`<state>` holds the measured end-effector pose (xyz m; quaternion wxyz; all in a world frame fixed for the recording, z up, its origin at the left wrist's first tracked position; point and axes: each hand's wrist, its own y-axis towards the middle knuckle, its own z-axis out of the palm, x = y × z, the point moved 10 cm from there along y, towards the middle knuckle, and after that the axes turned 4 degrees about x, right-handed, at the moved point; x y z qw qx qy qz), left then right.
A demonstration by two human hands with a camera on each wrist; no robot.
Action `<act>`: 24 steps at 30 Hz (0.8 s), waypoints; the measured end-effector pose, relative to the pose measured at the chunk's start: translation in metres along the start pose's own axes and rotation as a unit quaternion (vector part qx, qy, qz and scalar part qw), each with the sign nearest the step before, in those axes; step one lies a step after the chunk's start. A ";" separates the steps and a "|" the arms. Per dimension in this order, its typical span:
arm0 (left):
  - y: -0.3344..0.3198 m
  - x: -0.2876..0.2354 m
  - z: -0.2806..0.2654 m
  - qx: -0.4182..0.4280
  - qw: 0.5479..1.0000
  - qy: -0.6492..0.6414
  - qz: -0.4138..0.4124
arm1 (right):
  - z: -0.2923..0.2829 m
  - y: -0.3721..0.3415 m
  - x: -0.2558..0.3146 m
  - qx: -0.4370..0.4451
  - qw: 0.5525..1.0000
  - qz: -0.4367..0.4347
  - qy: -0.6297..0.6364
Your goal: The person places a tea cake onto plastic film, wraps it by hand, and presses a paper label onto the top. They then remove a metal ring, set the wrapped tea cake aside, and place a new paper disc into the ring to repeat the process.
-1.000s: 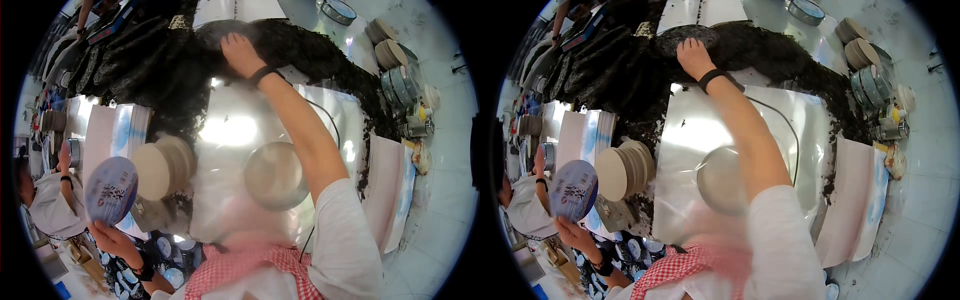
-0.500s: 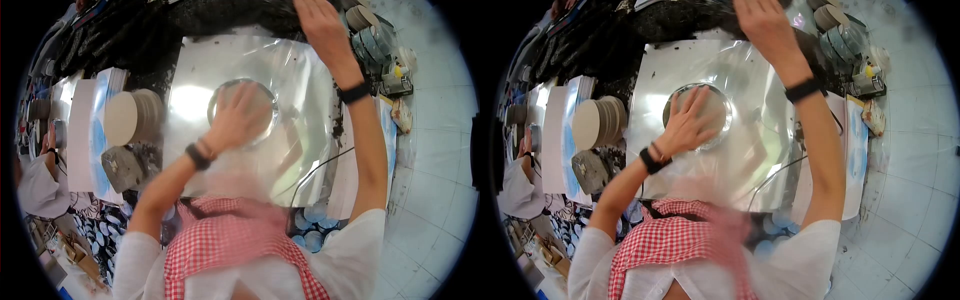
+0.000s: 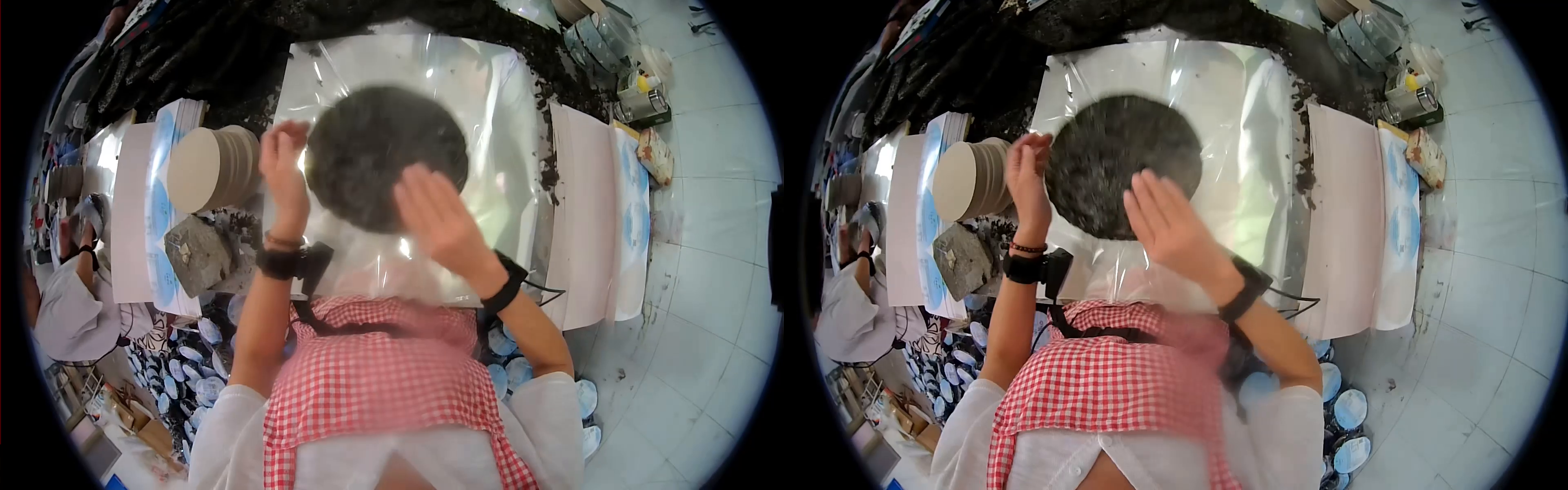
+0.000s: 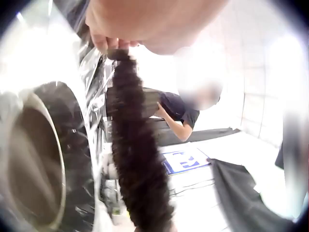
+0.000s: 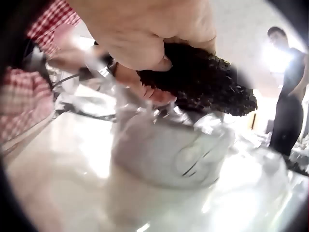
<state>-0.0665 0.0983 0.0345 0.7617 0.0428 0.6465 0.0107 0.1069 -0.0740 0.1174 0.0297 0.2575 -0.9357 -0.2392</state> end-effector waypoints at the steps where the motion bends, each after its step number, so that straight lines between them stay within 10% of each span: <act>1: -0.003 -0.022 0.008 0.021 0.996 0.076 0.051 | 0.019 -0.011 0.011 0.046 0.999 -0.004 0.003; 4: -0.044 -0.065 0.106 0.276 0.871 0.322 0.247 | 0.030 -0.014 0.018 0.115 0.993 -0.010 0.025; 6: -0.073 -0.032 0.148 0.393 0.721 0.509 0.260 | 0.027 -0.013 0.011 0.133 0.988 -0.009 0.081; 8: -0.081 0.001 0.153 0.433 0.677 0.537 0.257 | 0.026 -0.014 -0.005 0.143 0.975 -0.008 0.173; 11: -0.082 0.008 0.154 0.458 0.643 0.565 0.241 | 0.044 -0.010 -0.084 0.143 0.930 0.117 0.317; 13: -0.082 0.011 0.155 0.455 0.662 0.545 0.240 | 0.044 0.030 -0.132 -0.027 0.962 0.171 0.209; 15: -0.080 0.009 0.155 0.451 0.698 0.503 0.238 | 0.129 0.036 -0.157 0.116 0.795 0.298 0.515; 18: -0.082 0.028 0.153 0.463 0.703 0.493 0.217 | 0.156 0.046 -0.152 0.138 0.752 0.277 0.582; 24: -0.087 0.049 0.154 0.512 0.664 0.521 0.161 | 0.121 0.068 -0.118 0.093 0.932 0.093 0.338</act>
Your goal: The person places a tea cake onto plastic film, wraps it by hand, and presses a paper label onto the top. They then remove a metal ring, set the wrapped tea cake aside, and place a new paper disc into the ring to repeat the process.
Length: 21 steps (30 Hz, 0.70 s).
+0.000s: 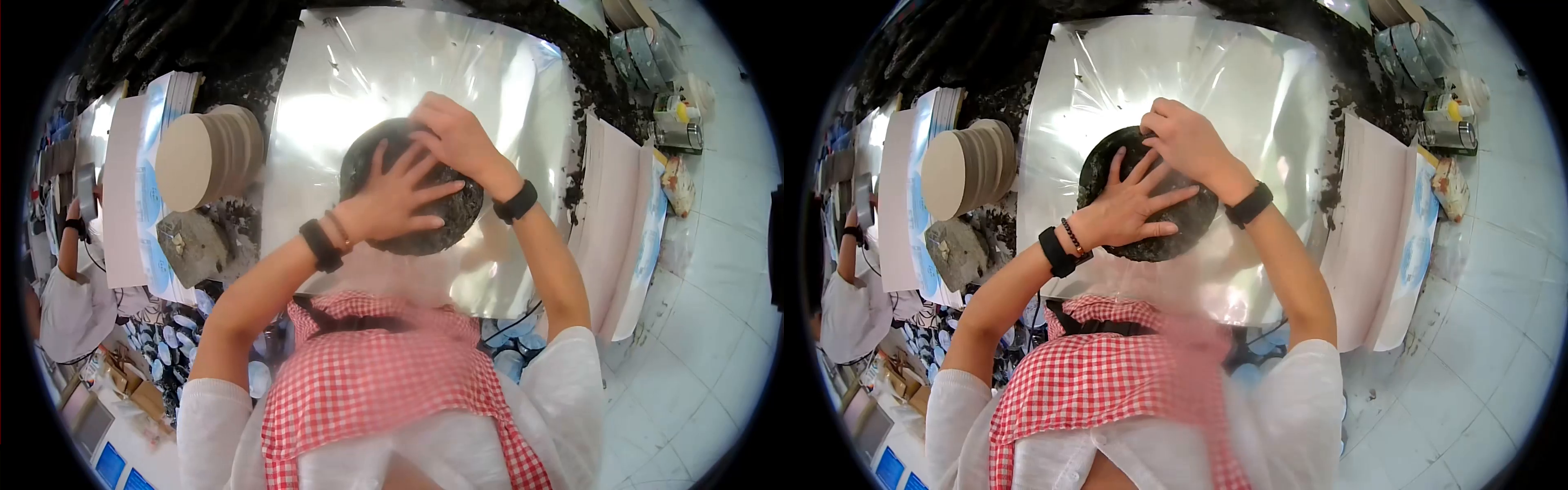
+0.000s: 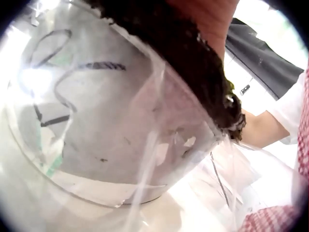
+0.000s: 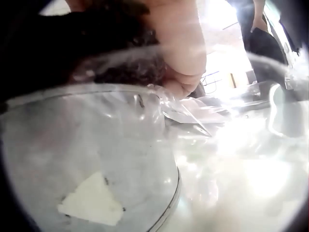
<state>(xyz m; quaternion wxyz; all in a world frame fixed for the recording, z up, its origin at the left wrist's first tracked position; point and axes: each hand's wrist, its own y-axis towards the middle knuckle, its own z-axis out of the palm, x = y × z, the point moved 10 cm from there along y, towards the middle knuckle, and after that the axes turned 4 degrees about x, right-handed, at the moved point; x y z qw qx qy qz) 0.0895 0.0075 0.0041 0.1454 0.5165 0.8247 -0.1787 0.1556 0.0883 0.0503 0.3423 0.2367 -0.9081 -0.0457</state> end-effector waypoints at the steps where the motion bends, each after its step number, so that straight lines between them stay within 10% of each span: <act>1: 0.001 0.000 0.001 0.013 1.000 0.019 -0.003 | -0.009 -0.004 -0.002 -0.031 0.997 0.001 0.070; 4: 0.001 -0.002 0.000 -0.034 0.999 0.042 0.008 | -0.019 -0.056 -0.031 -0.108 0.962 0.203 0.147; 8: 0.004 0.000 0.004 -0.023 0.997 0.075 -0.006 | -0.018 -0.045 -0.001 -0.107 0.978 0.145 -0.101; 12: 0.002 -0.002 -0.004 -0.086 0.995 0.051 0.000 | -0.029 -0.089 -0.013 -0.196 0.944 0.256 0.068; 17: 0.007 0.009 0.020 0.010 0.995 0.087 -0.054 | 0.026 -0.051 0.029 -0.032 0.901 0.127 -0.412; 21: 0.000 0.013 0.015 -0.029 0.996 0.062 -0.057 | -0.026 -0.081 0.041 -0.200 0.966 0.113 -0.115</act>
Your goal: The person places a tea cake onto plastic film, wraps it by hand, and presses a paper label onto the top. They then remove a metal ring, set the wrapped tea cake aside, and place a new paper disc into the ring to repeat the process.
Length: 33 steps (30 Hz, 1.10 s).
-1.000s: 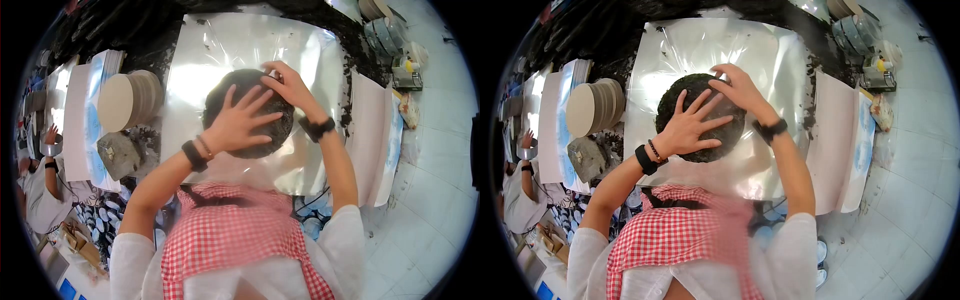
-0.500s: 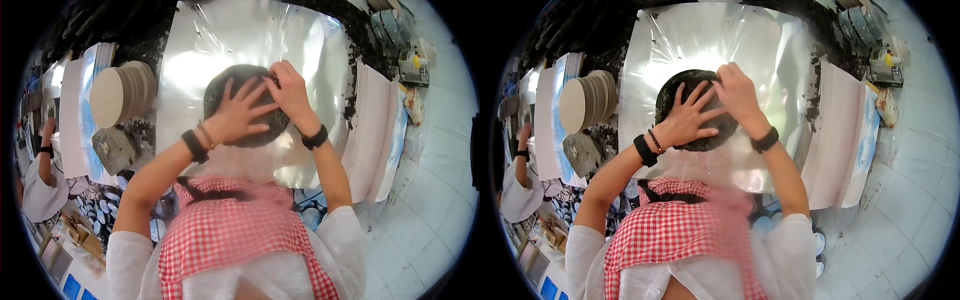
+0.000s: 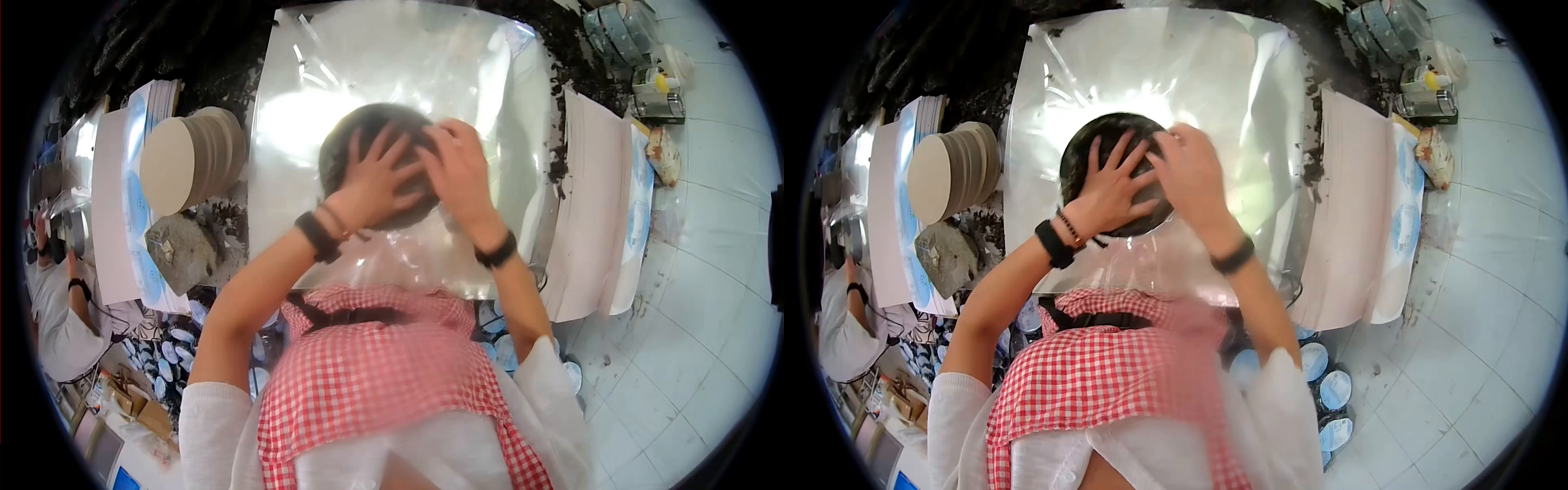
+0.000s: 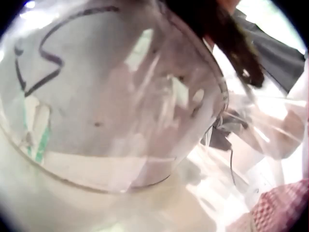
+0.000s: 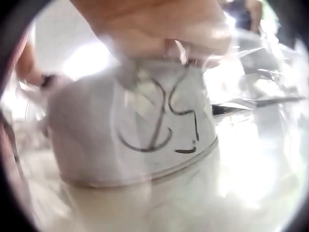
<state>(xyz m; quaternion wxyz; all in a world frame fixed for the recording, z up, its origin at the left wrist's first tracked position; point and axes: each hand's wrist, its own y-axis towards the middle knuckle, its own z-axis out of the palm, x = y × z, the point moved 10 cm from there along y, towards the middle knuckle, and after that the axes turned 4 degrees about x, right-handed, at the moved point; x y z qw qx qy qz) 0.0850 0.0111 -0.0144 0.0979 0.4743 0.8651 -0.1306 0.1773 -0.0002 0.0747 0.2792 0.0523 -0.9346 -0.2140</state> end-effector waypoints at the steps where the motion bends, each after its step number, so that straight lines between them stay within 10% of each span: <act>1: -0.006 0.001 -0.001 0.000 1.000 -0.014 -0.005 | -0.022 -0.020 -0.001 -0.006 0.996 0.037 -0.080; 5: -0.010 0.004 0.005 0.027 1.000 -0.004 -0.015 | -0.027 -0.116 -0.015 0.171 0.934 0.127 -0.285; 10: -0.014 0.002 0.002 0.008 1.000 0.010 0.000 | -0.013 -0.149 -0.061 0.238 0.862 0.375 0.244; 12: -0.012 -0.002 -0.006 -0.028 1.000 0.003 0.006 | -0.092 -0.098 -0.014 0.133 0.856 0.298 0.401; 15: -0.009 -0.004 -0.014 -0.013 0.998 -0.051 -0.019 | -0.102 -0.121 -0.089 -0.123 0.741 0.389 0.534; 20: -0.010 -0.010 -0.006 -0.020 0.999 -0.019 0.024 | 0.046 -0.108 -0.087 0.007 0.580 0.430 0.692; 26: -0.002 -0.008 0.000 0.062 0.998 -0.007 0.005 | 0.029 0.042 -0.016 0.241 0.801 0.270 0.476; 29: 0.005 -0.004 0.000 0.046 0.999 -0.003 0.016 | -0.036 0.009 -0.045 -0.037 0.871 0.087 0.482; 31: -0.002 -0.010 0.007 0.036 0.999 -0.005 0.040 | -0.028 -0.054 -0.061 -0.040 0.790 0.275 0.546; 33: -0.001 -0.011 0.006 0.037 0.999 -0.016 0.037 | -0.014 -0.088 -0.078 -0.009 0.836 0.303 0.457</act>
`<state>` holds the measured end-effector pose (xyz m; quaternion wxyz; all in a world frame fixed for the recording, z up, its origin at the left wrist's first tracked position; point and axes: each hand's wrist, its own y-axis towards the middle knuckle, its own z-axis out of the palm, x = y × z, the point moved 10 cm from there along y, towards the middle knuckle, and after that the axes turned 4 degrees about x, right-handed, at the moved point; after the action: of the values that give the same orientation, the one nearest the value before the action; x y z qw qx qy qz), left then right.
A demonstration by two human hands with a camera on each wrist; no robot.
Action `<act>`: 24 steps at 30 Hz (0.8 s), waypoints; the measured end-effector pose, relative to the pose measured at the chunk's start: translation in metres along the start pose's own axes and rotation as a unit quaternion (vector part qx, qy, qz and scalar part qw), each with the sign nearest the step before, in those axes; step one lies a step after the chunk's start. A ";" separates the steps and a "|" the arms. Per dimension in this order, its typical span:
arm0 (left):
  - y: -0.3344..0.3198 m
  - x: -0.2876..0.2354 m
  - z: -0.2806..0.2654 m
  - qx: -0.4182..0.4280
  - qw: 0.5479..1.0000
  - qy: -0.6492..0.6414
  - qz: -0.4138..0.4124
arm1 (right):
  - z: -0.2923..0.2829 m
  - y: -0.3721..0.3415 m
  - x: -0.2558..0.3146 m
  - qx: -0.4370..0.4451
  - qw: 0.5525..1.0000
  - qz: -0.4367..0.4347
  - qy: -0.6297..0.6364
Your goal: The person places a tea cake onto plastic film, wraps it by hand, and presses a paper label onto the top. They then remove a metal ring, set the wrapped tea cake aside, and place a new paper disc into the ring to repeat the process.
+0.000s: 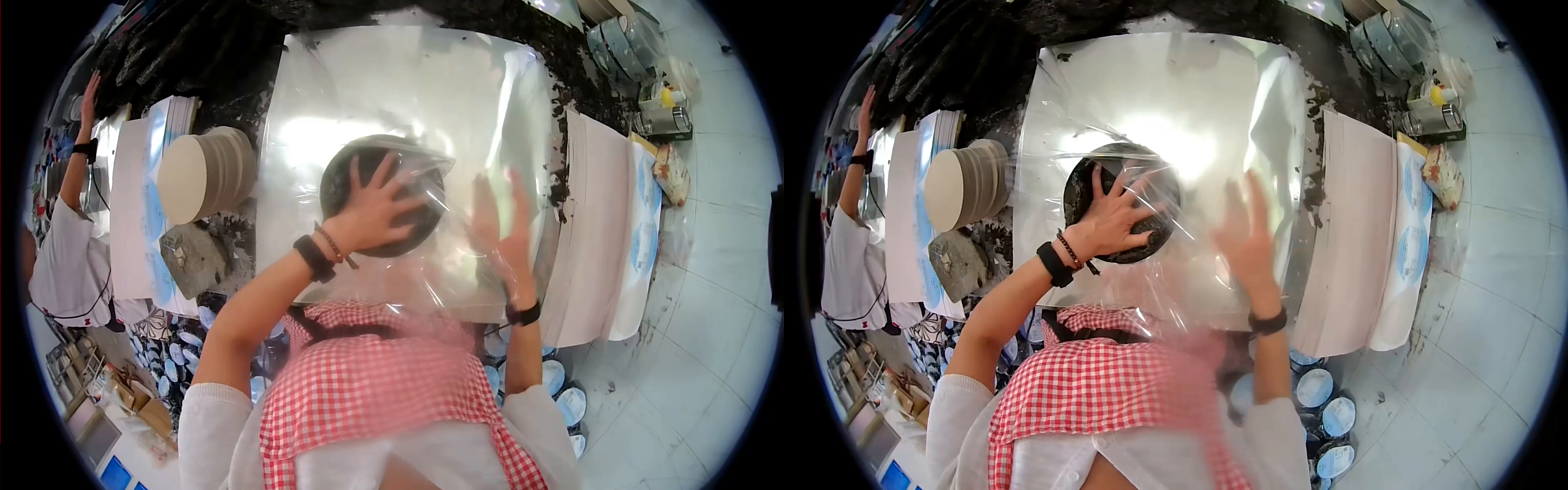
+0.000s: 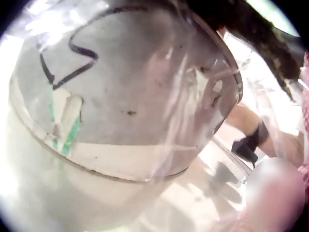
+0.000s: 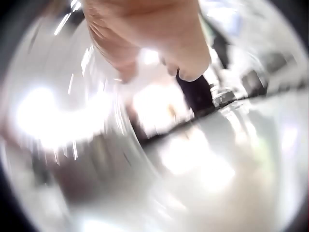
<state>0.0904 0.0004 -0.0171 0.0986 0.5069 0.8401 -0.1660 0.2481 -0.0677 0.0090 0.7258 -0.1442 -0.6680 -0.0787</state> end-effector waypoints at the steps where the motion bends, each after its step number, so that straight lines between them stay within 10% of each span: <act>1: 0.000 0.000 0.000 -0.003 1.000 -0.002 0.000 | -0.001 -0.005 -0.034 0.028 0.987 -0.059 -0.148; 4: -0.003 -0.003 -0.010 -0.027 1.000 -0.013 0.009 | 0.053 -0.004 0.058 0.106 0.907 -0.252 -0.319; 8: -0.004 0.013 0.021 -0.053 0.991 0.122 0.024 | 0.117 0.027 0.083 0.262 0.904 -0.272 -0.200; 10: -0.016 -0.003 -0.031 -0.038 0.929 -0.364 0.050 | 0.131 0.034 0.059 0.268 0.905 -0.256 -0.208; 17: -0.061 -0.025 -0.070 -0.070 0.994 0.080 0.018 | 0.131 0.038 0.039 0.230 0.910 -0.209 -0.275; 24: -0.068 0.009 -0.049 -0.045 0.998 -0.008 0.030 | 0.156 0.032 0.011 0.198 0.767 -0.272 -0.547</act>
<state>0.0260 -0.0031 0.0378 0.1332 0.5259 0.8301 -0.1291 0.1115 0.0127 0.0268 0.1984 0.1716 -0.9639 -0.0462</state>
